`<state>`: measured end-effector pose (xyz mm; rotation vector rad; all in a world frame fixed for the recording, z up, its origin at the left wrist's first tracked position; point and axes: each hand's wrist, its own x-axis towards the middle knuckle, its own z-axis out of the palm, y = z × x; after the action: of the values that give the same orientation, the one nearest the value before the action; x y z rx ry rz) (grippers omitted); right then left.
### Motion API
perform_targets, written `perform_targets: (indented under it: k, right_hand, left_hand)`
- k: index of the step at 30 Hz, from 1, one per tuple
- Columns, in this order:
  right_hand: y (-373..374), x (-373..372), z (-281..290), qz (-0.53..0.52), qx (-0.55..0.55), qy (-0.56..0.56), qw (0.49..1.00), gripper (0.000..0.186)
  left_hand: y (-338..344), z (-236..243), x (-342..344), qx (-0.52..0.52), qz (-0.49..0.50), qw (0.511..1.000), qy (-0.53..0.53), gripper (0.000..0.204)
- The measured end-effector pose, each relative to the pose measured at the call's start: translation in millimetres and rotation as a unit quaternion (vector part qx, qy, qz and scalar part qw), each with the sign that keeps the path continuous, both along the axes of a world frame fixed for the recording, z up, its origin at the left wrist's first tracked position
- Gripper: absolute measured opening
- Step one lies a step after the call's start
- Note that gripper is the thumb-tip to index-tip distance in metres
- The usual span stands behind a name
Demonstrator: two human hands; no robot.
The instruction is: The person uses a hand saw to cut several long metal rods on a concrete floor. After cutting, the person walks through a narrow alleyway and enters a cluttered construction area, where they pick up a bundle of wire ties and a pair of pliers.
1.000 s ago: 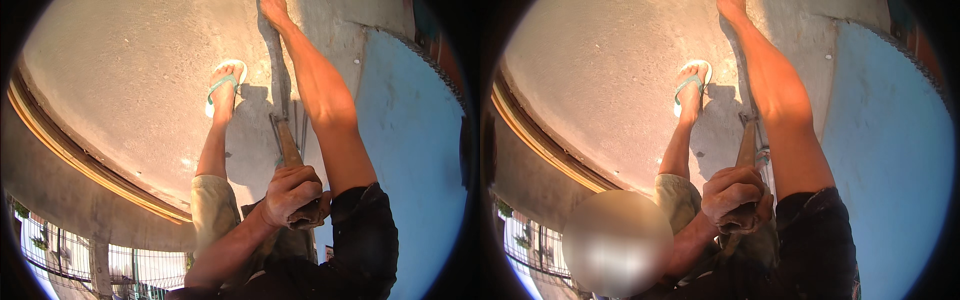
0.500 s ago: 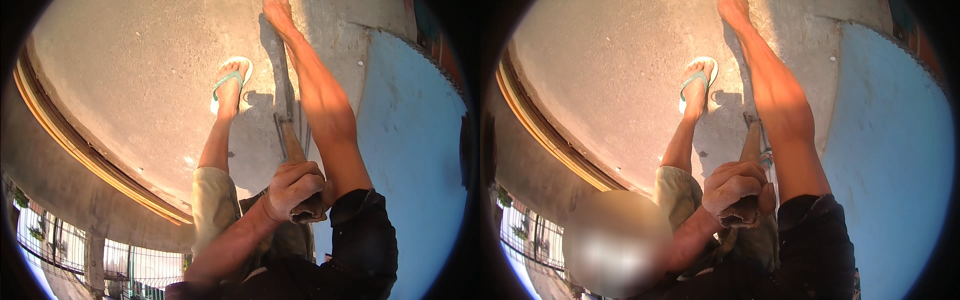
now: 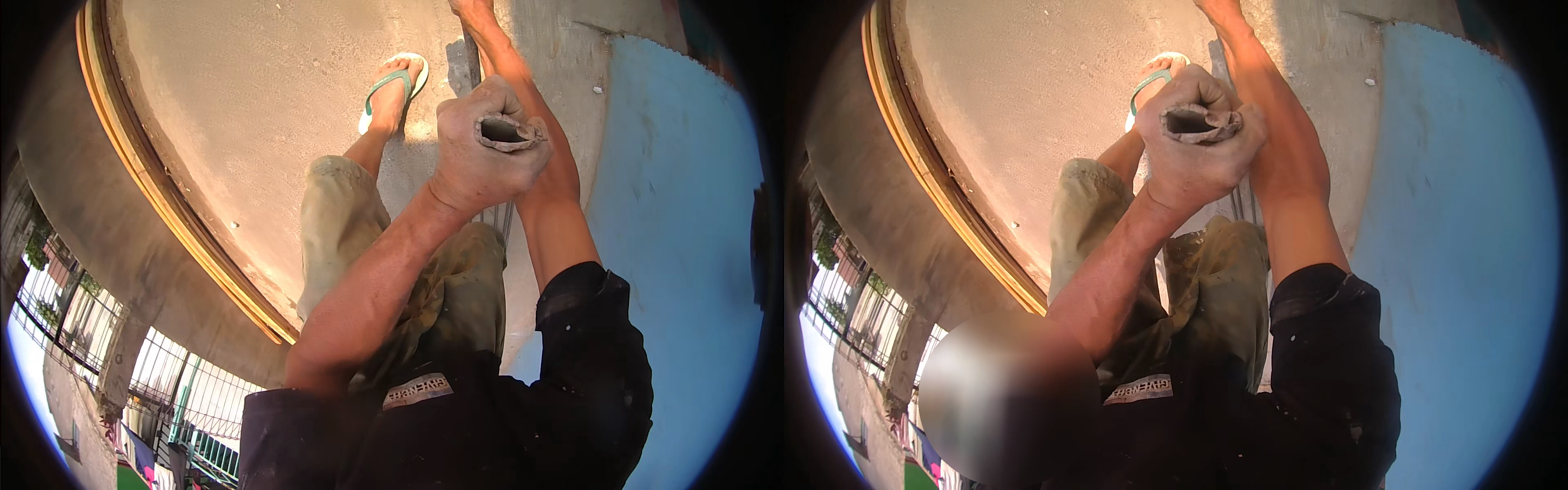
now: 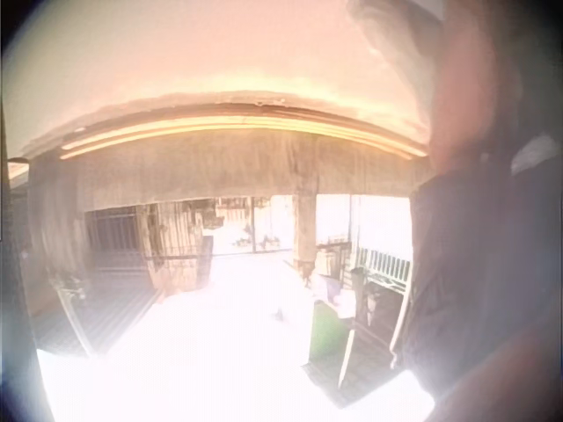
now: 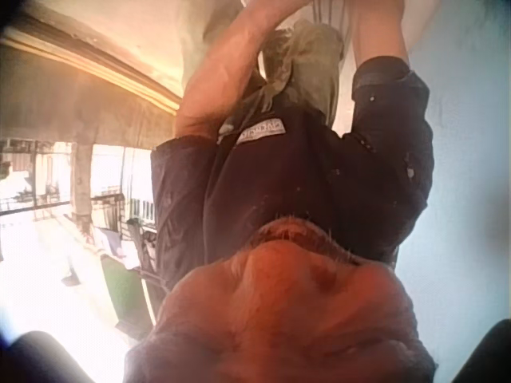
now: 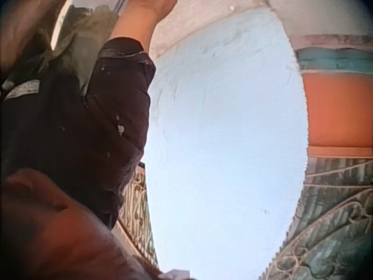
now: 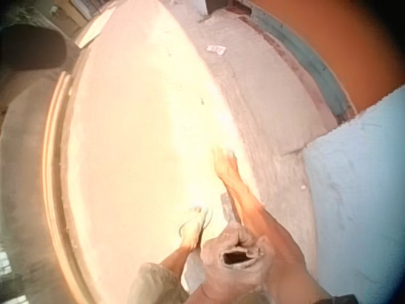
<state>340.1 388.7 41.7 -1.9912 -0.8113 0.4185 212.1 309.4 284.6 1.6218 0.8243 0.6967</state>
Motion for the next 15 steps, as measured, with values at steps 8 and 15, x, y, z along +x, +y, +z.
perform_targets:
  k: [8, 15]
  right_hand:
    - [-32.2, 21.1, 50.0, -0.004, 0.062, 0.046, 0.997, 0.034]
    - [-22.1, 37.0, 16.7, -0.062, -0.051, 0.120, 0.990, 0.037]
  left_hand:
    - [8.9, -1.6, -0.7, -0.077, 0.044, 0.996, 0.010, 0.020]
    - [14.4, -17.2, 1.4, -0.087, 0.037, 0.995, 0.000, 0.020]
